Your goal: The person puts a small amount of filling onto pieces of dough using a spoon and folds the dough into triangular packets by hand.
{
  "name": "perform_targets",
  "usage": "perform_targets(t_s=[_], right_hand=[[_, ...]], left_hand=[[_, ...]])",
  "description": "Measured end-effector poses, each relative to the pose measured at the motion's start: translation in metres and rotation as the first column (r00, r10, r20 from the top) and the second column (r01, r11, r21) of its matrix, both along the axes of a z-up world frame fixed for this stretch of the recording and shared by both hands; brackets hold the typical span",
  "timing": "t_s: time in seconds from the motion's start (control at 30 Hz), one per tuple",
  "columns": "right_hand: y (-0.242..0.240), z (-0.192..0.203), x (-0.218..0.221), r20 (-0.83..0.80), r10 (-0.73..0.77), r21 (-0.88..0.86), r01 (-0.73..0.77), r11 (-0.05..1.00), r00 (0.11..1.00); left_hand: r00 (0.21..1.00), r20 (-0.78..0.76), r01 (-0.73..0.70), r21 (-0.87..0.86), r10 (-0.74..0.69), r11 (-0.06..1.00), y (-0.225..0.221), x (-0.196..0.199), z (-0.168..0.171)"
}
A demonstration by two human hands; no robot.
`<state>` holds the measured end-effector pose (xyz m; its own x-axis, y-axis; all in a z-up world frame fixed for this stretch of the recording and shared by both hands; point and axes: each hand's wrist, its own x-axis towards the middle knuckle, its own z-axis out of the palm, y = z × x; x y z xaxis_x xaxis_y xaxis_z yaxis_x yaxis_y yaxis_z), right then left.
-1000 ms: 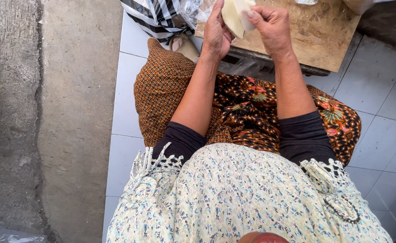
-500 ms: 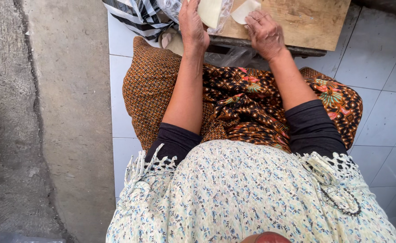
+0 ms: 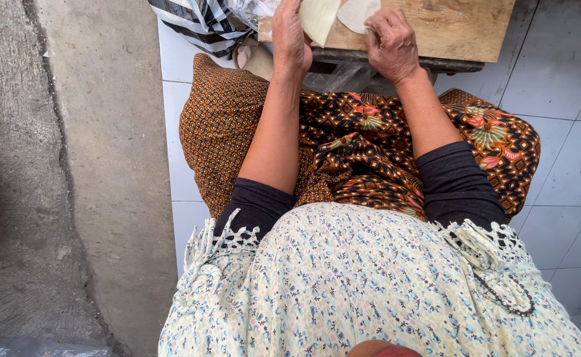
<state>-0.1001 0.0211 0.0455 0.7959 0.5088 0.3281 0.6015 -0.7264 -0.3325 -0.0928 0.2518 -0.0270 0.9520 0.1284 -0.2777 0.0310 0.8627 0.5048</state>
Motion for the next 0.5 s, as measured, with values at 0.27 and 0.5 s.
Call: perform_targets(t_s=[0.27, 0.5], right_hand=[[0.035, -0.019, 0.014, 0.237, 0.054, -0.353, 0.034, 0.935, 0.97], [0.037, 0.0, 0.0, 0.189, 0.116, -0.298, -0.055, 0.953, 0.975]], left_hand=[[0.998, 0.057, 0.025, 0.029, -0.026, 0.999, 0.002, -0.004, 0.006], [1.0, 0.002, 0.016, 0.1, -0.016, 0.995, 0.002, -0.005, 0.005]])
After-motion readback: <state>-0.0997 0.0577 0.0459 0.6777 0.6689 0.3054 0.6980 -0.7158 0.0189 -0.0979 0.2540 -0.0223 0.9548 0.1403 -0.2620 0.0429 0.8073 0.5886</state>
